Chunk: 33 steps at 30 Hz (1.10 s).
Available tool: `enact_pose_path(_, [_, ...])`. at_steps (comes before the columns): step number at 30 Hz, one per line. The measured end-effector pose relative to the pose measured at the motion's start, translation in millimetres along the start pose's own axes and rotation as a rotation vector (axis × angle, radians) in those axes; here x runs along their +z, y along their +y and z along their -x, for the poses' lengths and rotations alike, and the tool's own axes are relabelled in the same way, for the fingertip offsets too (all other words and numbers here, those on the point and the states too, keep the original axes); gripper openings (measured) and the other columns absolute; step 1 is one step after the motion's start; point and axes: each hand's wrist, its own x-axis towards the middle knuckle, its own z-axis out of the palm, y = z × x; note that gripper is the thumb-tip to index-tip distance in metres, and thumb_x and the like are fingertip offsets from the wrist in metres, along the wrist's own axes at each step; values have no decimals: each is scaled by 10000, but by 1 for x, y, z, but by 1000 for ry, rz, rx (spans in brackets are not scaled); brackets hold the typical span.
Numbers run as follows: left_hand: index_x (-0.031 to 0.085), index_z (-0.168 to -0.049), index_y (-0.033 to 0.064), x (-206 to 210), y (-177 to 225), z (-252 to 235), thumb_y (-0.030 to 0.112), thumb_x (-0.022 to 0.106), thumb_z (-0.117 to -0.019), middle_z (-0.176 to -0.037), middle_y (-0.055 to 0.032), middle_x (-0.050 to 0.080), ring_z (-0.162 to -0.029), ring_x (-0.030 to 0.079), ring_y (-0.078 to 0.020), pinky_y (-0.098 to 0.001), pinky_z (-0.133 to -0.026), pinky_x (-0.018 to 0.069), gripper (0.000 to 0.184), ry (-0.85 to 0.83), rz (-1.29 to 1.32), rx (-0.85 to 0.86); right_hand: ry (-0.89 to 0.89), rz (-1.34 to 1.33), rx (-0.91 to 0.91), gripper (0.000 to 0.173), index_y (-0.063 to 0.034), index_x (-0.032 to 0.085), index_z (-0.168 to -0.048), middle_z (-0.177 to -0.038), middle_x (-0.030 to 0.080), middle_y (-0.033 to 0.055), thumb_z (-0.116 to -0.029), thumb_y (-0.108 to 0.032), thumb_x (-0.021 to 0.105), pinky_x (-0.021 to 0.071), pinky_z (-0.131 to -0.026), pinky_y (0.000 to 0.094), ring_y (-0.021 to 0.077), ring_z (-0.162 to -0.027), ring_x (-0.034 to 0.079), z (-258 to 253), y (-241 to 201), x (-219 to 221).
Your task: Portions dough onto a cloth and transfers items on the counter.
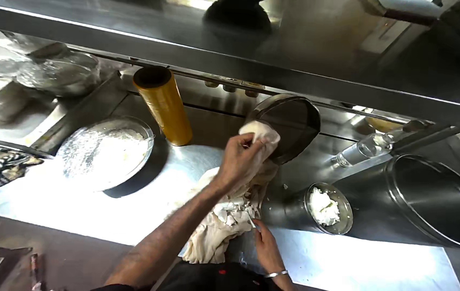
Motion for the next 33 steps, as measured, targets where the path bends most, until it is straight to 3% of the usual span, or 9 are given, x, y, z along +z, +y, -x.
enact_pose_path(7, [733, -947, 64, 47, -7, -10, 305, 631, -1018, -772, -43, 668, -667, 614, -144, -359, -636, 528, 271, -167, -11, -26, -120, -52, 44, 383, -6, 611, -1358, -1293, 661, 193, -1069, -132, 394, 496, -1043, 455, 276, -1153, 655, -1, 0, 15])
enact_pose_path(11, [731, -969, 48, 51, -15, -24, 264, 622, -1024, -805, -47, 677, -705, 626, -128, -340, -672, 538, 249, -135, 12, -28, -164, -174, 89, 367, -23, 642, -1267, -920, 650, 105, -1072, -201, 387, 527, -706, 384, 181, -717, 592, -2, 10, 23])
enact_pose_path(13, [728, -1014, 27, 41, -18, -26, 230, 611, -1029, -851, -49, 696, -742, 643, -109, -312, -708, 554, 235, -118, 33, -37, -228, -441, 195, 336, -59, 602, -1274, -669, 468, -9, -1094, -222, 369, 371, -438, 268, 86, -474, 396, 0, 9, 22])
enact_pose_path(15, [717, -1048, 9, 19, -19, -28, 207, 598, -1036, -878, -53, 703, -766, 654, -97, -299, -729, 567, 231, -72, 50, -54, -320, -804, 300, 295, -115, 560, -1268, -585, 352, -78, -1107, -243, 349, 256, -349, 194, 26, -391, 269, 3, 13, 20])
enact_pose_path(21, [707, -1112, 45, -91, -33, -20, 254, 558, -1058, -919, -47, 710, -795, 663, -110, -333, -744, 574, 262, 162, -90, -158, -417, -1133, 310, 312, -128, 565, -1255, -565, 352, -106, -1104, -250, 320, 255, -342, 151, -13, -374, 254, 4, 22, 18])
enact_pose_path(26, [677, -1094, 9, -166, -73, 25, 301, 552, -1061, -924, -146, 677, -805, 644, -229, -479, -765, 539, 318, 228, -405, -249, -303, -858, 241, 321, -106, 574, -1256, -579, 328, -94, -1103, -232, 322, 245, -350, 184, 14, -388, 253, 3, 5, 16])
enact_pose_path(28, [630, -1252, 2, -184, -103, 44, 292, 566, -1057, -1069, -207, 689, -944, 672, -321, -561, -867, 533, 355, 224, -449, -329, -242, -715, 186, 336, -89, 581, -1274, -599, 341, -75, -1095, -217, 327, 261, -360, 209, 37, -403, 273, 2, -2, 14])
enact_pose_path(30, [453, -1495, 49, -190, -128, 66, 300, 609, -1035, -1331, -237, 614, -1202, 610, -392, -610, -1029, 468, 547, 191, -451, -424, -197, -574, 147, 348, -73, 593, -1278, -624, 376, -51, -1088, -203, 333, 296, -386, 240, 63, -427, 315, 0, -5, 11])
enact_pose_path(33, [324, -1584, 81, -177, -153, 104, 262, 687, -982, -1521, -224, 464, -1372, 478, -402, -610, -1104, 400, 726, 263, -445, -379, -176, -479, 100, 354, -67, 603, -1276, -634, 394, -45, -1086, -205, 338, 322, -402, 251, 72, -439, 342, 1, -7, 3])
